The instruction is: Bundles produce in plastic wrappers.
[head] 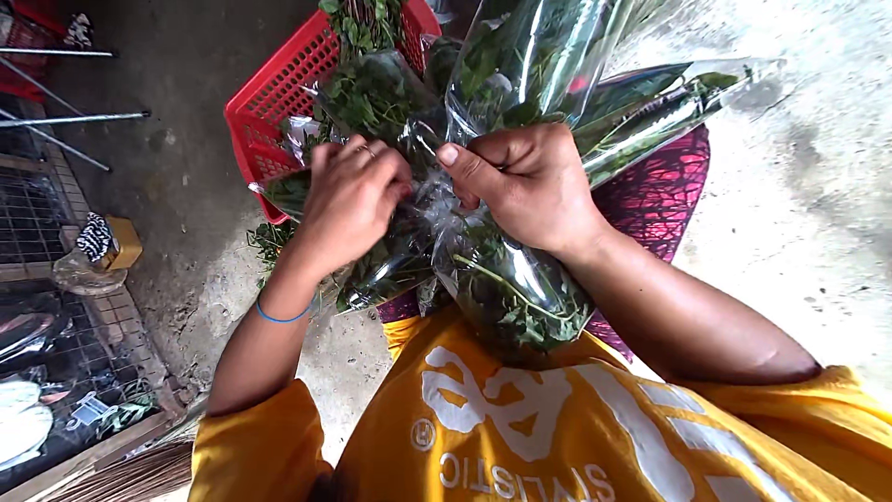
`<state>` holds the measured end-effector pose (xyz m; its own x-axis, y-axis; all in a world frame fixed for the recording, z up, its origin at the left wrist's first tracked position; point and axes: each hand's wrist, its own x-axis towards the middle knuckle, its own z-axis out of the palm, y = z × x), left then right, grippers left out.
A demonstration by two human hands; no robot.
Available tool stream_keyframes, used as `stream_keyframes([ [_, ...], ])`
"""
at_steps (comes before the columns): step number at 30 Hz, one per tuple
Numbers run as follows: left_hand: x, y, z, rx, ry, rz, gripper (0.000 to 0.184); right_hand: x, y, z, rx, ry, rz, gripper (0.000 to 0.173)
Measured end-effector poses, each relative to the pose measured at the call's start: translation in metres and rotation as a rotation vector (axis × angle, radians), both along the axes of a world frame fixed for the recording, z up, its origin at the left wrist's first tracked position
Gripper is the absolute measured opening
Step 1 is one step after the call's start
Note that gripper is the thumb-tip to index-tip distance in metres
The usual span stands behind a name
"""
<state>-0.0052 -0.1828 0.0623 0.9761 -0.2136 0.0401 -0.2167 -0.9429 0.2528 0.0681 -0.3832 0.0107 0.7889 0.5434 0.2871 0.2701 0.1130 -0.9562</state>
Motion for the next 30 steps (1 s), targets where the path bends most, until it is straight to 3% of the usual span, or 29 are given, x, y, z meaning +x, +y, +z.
stream_keyframes([
  [4, 0.000, -0.001, 0.017, 0.074, -0.048, 0.070, 0.017, -0.001, 0.004, 0.004, -0.008, -0.005, -0.001, 0.045],
  [10, -0.011, -0.043, -0.021, 0.270, -0.308, -0.035, 0.011, -0.005, 0.008, 0.001, -0.014, 0.056, -0.032, 0.045],
  [18, -0.020, -0.051, -0.043, -0.024, -0.427, -0.054, 0.009, -0.007, 0.007, -0.005, 0.171, 0.251, -0.083, 0.048],
  [26, -0.032, -0.051, -0.056, -0.237, -0.335, 0.000, 0.010, -0.013, 0.010, -0.012, 0.251, 0.264, -0.137, 0.045],
  [30, -0.035, -0.050, -0.068, -0.301, -0.398, -0.005, 0.008, -0.015, 0.011, -0.015, 0.244, 0.240, -0.127, 0.045],
])
